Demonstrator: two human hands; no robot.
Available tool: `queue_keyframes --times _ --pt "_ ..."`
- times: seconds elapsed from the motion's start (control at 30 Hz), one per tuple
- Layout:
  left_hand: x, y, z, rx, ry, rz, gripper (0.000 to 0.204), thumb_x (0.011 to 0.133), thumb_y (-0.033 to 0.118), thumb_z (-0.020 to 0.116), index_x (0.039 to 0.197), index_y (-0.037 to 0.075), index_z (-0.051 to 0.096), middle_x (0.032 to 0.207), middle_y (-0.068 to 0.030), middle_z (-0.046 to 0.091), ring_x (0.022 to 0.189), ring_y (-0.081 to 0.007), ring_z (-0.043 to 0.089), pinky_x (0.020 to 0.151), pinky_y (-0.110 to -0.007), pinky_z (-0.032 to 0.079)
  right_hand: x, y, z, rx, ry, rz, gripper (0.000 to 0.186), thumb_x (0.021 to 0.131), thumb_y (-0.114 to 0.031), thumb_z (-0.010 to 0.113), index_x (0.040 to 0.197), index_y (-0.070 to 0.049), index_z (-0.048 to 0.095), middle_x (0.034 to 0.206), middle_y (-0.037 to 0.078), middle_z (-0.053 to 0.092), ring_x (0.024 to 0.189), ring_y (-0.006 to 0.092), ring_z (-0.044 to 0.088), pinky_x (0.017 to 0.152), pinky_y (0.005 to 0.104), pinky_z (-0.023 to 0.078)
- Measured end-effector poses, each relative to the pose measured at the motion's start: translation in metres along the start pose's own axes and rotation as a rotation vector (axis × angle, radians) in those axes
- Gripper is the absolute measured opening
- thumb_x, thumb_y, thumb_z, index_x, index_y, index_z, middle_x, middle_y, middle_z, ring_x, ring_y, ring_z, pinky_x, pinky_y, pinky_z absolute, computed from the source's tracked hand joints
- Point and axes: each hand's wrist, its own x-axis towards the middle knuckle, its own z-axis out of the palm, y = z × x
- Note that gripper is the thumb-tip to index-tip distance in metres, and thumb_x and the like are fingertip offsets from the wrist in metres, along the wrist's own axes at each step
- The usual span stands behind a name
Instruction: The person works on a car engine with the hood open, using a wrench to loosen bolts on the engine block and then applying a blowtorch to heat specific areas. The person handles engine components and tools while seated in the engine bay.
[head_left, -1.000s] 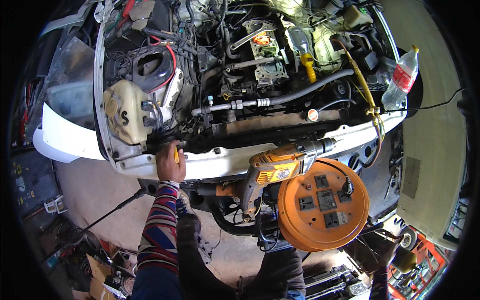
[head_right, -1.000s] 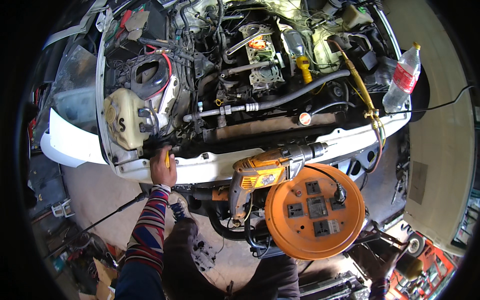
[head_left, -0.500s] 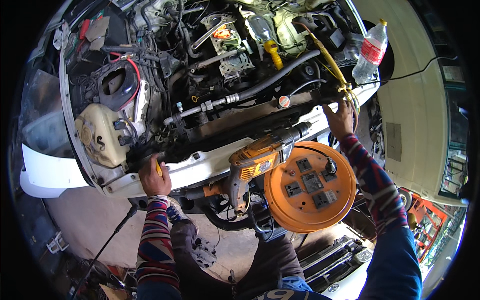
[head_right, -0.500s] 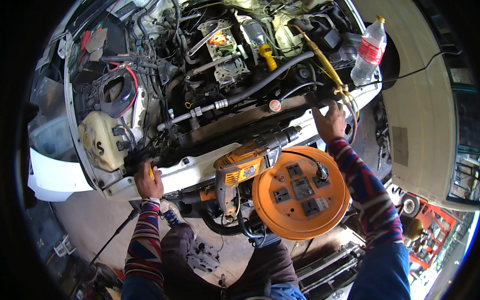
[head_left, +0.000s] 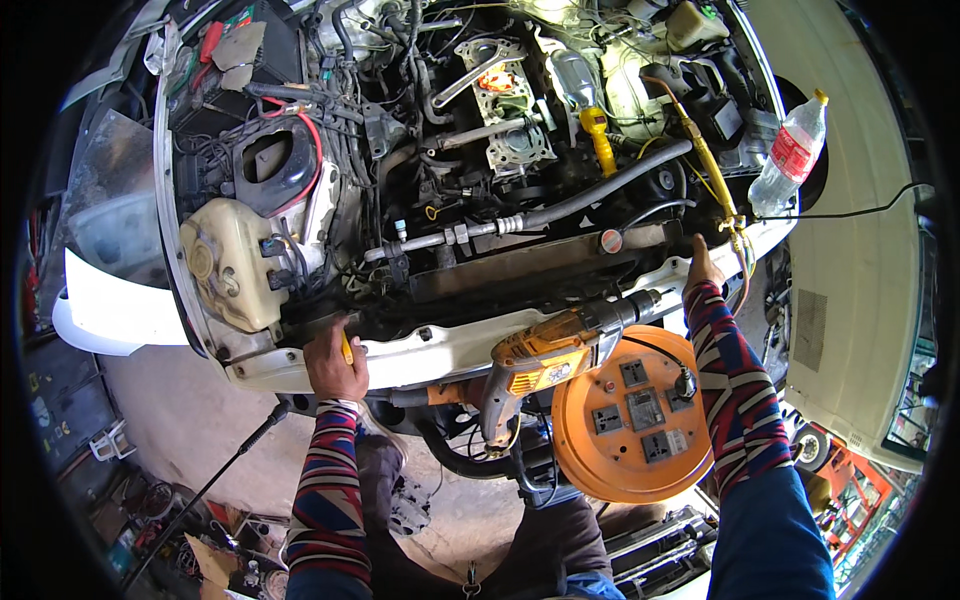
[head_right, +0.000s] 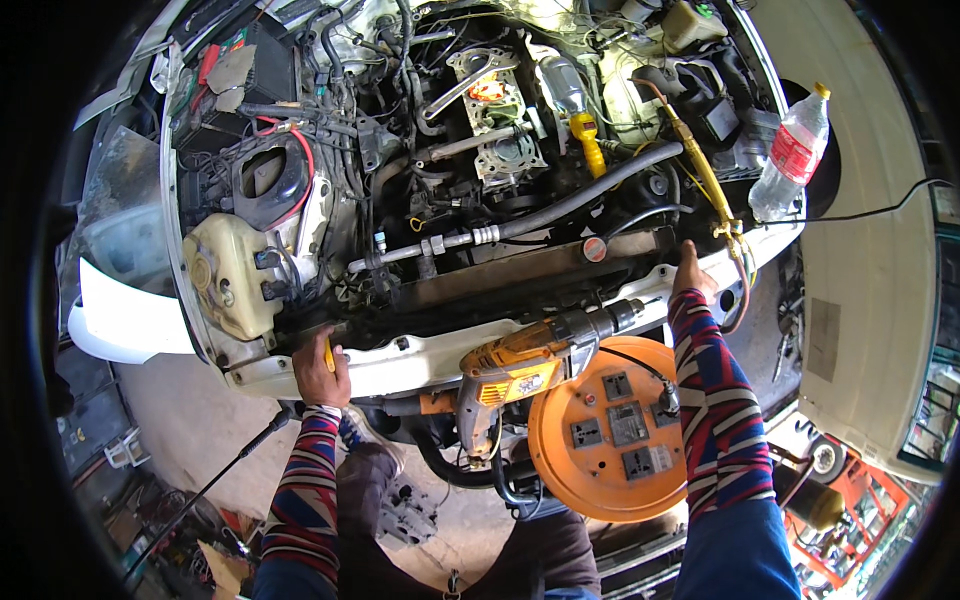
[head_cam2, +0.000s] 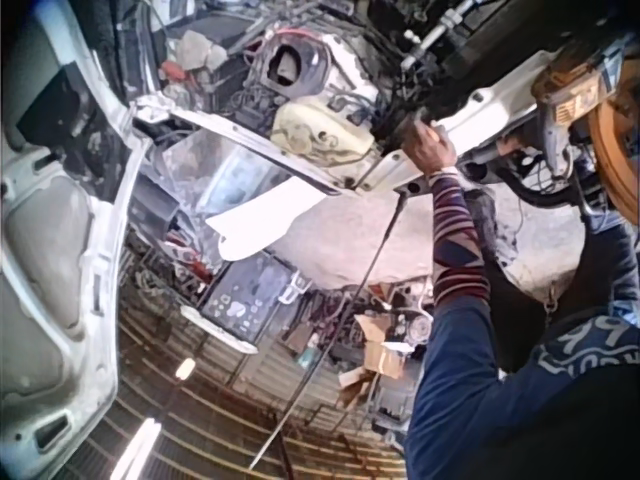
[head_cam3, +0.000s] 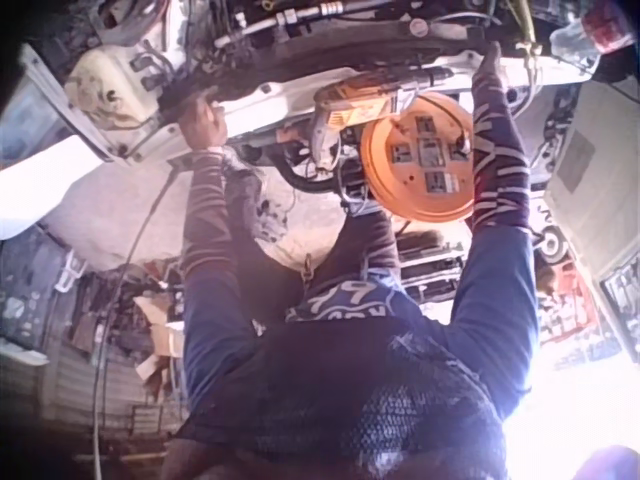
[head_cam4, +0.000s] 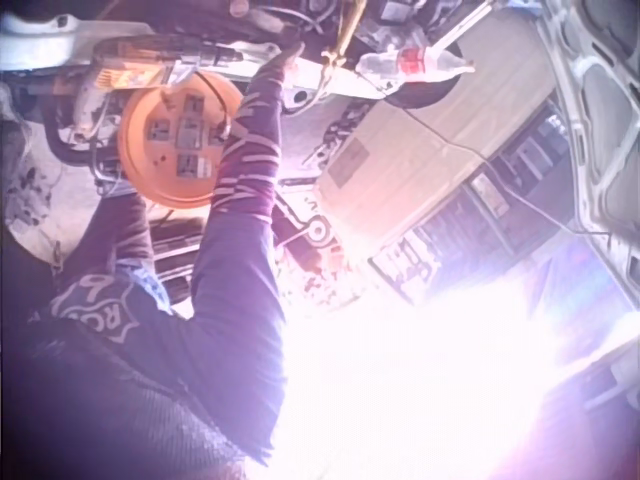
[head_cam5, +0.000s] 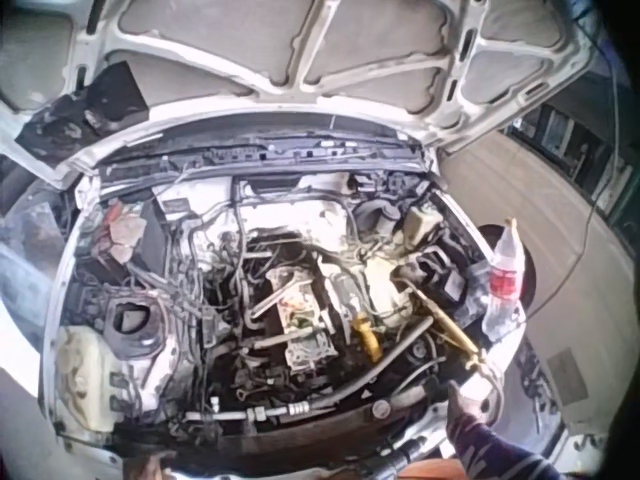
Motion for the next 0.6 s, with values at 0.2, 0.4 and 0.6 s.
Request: queue_keyframes --times 0.2,0.4,0.6 --pt "0.000 0.000 -0.001 0.028 -0.032 -0.015 0.037 0.093 0.030 0.054 0.123 0.008 0.058 0.114 -0.0171 0.065 0.107 -0.0370 0.061 0.095 -0.049 0.042 -0.068 -0.039 0.013 -0.575 0.450 -0.742 0.096 0.071 -0.052 0.076 0.146 -0.004 0.040 0.150 0.021 0.040 0.141 0.0374 0.035 0.115 0.0478 0.030" --pt "0.002 0.000 -0.001 0.004 -0.033 -0.014 0.036 0.094 0.031 0.054 0.122 0.009 0.059 0.115 -0.0168 0.066 0.106 -0.0362 0.062 0.095 -0.049 0.042 -0.159 -0.059 0.064 -0.187 0.112 -1.129 0.057 0.080 -0.036 0.073 0.124 -0.005 0.057 0.117 0.021 0.059 0.109 0.0406 0.057 0.089 0.0533 0.046" --pt "0.000 -0.003 -0.001 -0.038 0.036 0.020 0.037 0.091 0.028 0.059 0.123 0.011 0.059 0.109 -0.0145 0.067 0.102 -0.0347 0.062 0.093 -0.049 0.043 -0.336 -0.006 0.072 -0.346 -0.528 -1.380 0.030 0.083 -0.023 0.067 0.105 -0.004 0.063 0.105 0.018 0.061 0.103 0.0378 0.058 0.088 0.0487 0.048"
